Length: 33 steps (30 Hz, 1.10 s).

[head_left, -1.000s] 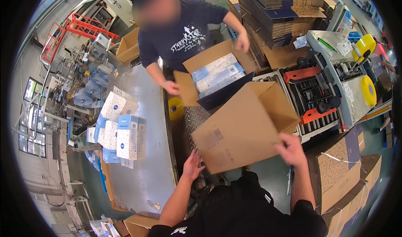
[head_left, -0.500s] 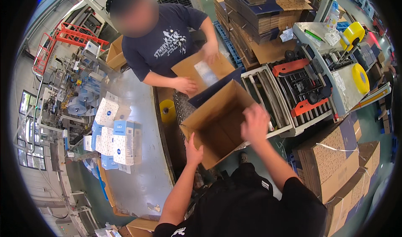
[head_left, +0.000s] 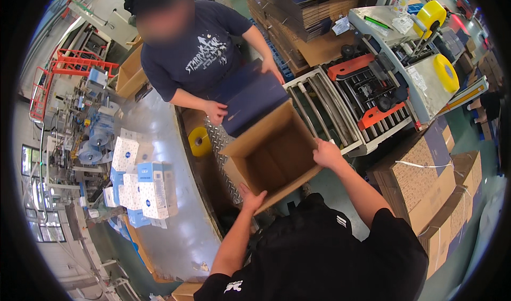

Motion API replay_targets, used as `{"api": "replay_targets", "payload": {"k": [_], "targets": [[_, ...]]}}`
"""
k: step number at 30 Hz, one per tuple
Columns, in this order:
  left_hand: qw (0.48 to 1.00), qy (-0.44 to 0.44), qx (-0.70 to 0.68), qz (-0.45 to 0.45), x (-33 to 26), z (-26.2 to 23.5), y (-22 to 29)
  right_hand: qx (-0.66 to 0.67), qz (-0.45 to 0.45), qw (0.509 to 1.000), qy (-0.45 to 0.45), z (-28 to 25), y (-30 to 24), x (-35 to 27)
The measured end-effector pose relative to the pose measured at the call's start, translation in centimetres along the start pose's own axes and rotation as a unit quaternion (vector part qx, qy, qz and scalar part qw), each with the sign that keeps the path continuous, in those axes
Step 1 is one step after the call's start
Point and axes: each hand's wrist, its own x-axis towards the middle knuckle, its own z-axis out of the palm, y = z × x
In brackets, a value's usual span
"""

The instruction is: The person packs wrapped packages into cardboard boxes by hand, closes the box flaps, pushes the filled boxes onto a roller conveyor, and unfolds flat cardboard sheets into new boxes.

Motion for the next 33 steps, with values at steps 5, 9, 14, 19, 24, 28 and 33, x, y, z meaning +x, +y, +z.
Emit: {"api": "replay_targets", "payload": {"k": [5, 9, 14, 19, 24, 28, 33], "targets": [[0.99, 0.007, -0.137, -0.015, 0.5, -5.0, -8.2, 0.028, 0.004, 0.999, -0.028, 0.7, -4.4, -4.4], [0.933, -0.072, -0.296, -0.19, -0.6, -12.9, -7.4, 0.04, 0.027, 0.988, -0.145, 5.1, -6.5, -6.5], [0.915, 0.011, -0.374, -0.15, -5.1, -23.7, -11.3, 0.092, -0.05, 0.983, -0.153, 10.7, -13.1, -5.7], [0.892, 0.184, -0.335, -0.24, -9.5, -26.1, -18.6, 0.054, -0.071, 0.982, -0.167, 10.7, -14.6, -3.9], [0.895, 0.42, -0.113, -0.101, -12.2, -26.5, -33.3, 0.001, -0.154, 0.979, 0.133, 9.2, -14.1, -5.1], [0.838, 0.506, -0.072, -0.19, -11.4, -28.8, -36.5, 0.056, -0.246, 0.935, 0.25, 6.4, -21.3, -5.9], [0.747, 0.604, -0.124, -0.247, -16.3, -38.0, -47.4, 0.144, -0.423, 0.891, 0.079, 14.8, -36.3, -5.5]]}}
